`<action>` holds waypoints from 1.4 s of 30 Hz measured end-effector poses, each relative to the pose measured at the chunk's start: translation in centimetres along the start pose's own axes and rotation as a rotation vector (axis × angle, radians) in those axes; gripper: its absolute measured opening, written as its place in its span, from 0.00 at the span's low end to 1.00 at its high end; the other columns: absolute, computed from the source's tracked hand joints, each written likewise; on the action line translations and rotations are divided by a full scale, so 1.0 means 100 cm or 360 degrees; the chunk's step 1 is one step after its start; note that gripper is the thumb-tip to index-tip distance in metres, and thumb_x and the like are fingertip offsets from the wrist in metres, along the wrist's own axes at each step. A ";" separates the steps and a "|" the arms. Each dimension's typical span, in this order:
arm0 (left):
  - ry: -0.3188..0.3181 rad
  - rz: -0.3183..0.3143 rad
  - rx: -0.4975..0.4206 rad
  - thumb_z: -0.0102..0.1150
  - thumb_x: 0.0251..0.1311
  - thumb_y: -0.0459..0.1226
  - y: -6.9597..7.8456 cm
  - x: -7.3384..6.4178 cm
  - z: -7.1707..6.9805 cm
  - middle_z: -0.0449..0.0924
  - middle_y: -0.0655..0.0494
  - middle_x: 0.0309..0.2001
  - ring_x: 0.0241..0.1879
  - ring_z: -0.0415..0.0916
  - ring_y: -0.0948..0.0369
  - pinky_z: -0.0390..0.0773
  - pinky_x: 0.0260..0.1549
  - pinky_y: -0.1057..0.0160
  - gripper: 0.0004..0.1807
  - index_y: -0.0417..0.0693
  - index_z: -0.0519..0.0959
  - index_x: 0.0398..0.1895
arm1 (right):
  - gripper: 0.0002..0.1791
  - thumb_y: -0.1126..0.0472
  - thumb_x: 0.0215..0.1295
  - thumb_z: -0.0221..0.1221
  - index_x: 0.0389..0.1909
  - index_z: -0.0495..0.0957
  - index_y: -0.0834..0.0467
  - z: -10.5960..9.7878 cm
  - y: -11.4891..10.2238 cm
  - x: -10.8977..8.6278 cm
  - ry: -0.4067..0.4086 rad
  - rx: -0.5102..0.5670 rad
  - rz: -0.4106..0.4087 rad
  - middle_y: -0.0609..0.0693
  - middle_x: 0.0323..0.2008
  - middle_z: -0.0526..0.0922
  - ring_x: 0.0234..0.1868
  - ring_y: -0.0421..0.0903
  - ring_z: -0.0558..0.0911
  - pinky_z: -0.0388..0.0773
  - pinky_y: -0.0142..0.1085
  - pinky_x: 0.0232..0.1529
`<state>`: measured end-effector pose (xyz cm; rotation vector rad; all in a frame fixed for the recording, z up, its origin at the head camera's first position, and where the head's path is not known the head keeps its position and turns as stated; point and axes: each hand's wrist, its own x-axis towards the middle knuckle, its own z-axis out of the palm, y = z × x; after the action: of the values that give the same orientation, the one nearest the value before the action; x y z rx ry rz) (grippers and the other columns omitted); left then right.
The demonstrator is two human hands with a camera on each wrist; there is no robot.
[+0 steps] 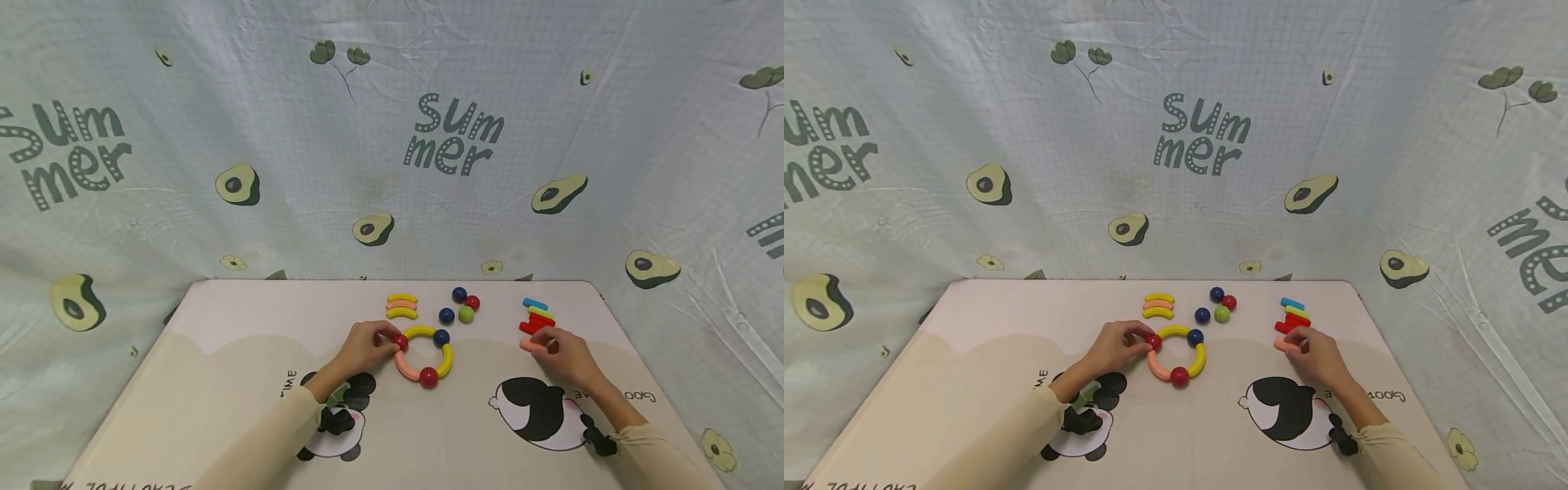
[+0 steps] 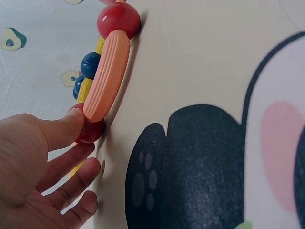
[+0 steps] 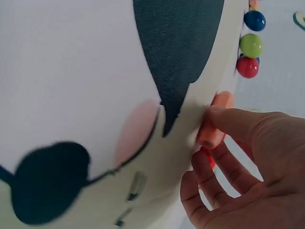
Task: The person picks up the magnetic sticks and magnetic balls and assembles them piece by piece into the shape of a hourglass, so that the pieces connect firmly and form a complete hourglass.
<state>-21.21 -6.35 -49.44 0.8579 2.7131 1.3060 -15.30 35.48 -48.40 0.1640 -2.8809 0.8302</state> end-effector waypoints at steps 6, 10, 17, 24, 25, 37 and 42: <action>-0.0009 -0.0020 -0.0008 0.72 0.62 0.35 0.000 0.000 -0.001 0.88 0.54 0.41 0.33 0.75 0.60 0.75 0.35 0.67 0.11 0.44 0.87 0.47 | 0.08 0.69 0.58 0.71 0.37 0.83 0.61 0.003 -0.009 0.006 -0.0067 -0.0100 -0.0100 0.50 0.33 0.84 0.35 0.50 0.80 0.80 0.41 0.36; -0.0016 -0.0032 -0.0009 0.72 0.62 0.36 -0.001 0.000 -0.001 0.88 0.55 0.42 0.34 0.74 0.61 0.76 0.35 0.67 0.11 0.46 0.87 0.47 | 0.10 0.66 0.59 0.72 0.41 0.85 0.59 0.005 -0.014 0.007 -0.0088 -0.0111 -0.0157 0.48 0.34 0.85 0.34 0.46 0.79 0.79 0.36 0.34; -0.0011 -0.0037 -0.0011 0.72 0.61 0.35 -0.001 0.000 0.001 0.88 0.55 0.42 0.34 0.75 0.60 0.75 0.35 0.67 0.12 0.45 0.87 0.47 | 0.12 0.63 0.64 0.70 0.48 0.84 0.58 0.002 -0.020 0.007 -0.0052 -0.0016 -0.0300 0.46 0.36 0.86 0.33 0.43 0.80 0.79 0.32 0.33; -0.0012 -0.0040 -0.0008 0.72 0.62 0.35 -0.001 0.000 0.001 0.88 0.54 0.42 0.33 0.75 0.60 0.75 0.34 0.67 0.12 0.45 0.87 0.48 | 0.15 0.66 0.65 0.69 0.52 0.82 0.57 -0.006 -0.026 0.010 -0.0096 0.0153 -0.0246 0.49 0.43 0.86 0.38 0.45 0.83 0.81 0.33 0.39; -0.0011 -0.0039 -0.0006 0.72 0.62 0.35 -0.001 0.000 0.001 0.88 0.54 0.42 0.33 0.75 0.60 0.75 0.34 0.67 0.12 0.45 0.87 0.48 | 0.15 0.66 0.65 0.69 0.52 0.82 0.58 -0.007 -0.027 0.010 -0.0108 0.0183 -0.0239 0.50 0.44 0.86 0.39 0.46 0.84 0.81 0.33 0.40; -0.0004 -0.0036 0.0005 0.72 0.62 0.35 -0.002 0.000 0.001 0.88 0.54 0.42 0.34 0.74 0.62 0.75 0.35 0.67 0.12 0.45 0.87 0.47 | 0.17 0.65 0.65 0.69 0.54 0.80 0.57 -0.003 -0.043 0.011 -0.0140 0.0402 -0.0216 0.51 0.47 0.86 0.46 0.51 0.86 0.81 0.31 0.45; -0.0011 -0.0048 0.0006 0.72 0.61 0.35 -0.002 0.001 0.000 0.88 0.54 0.42 0.34 0.74 0.62 0.76 0.35 0.67 0.12 0.45 0.87 0.48 | 0.17 0.65 0.66 0.69 0.54 0.80 0.56 0.003 -0.055 0.013 -0.0177 0.0460 -0.0212 0.49 0.47 0.85 0.47 0.50 0.85 0.81 0.29 0.46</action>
<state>-21.35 -6.37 -49.57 0.8169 2.7131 1.2898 -15.86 30.62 -45.60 0.4401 -2.7944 1.2419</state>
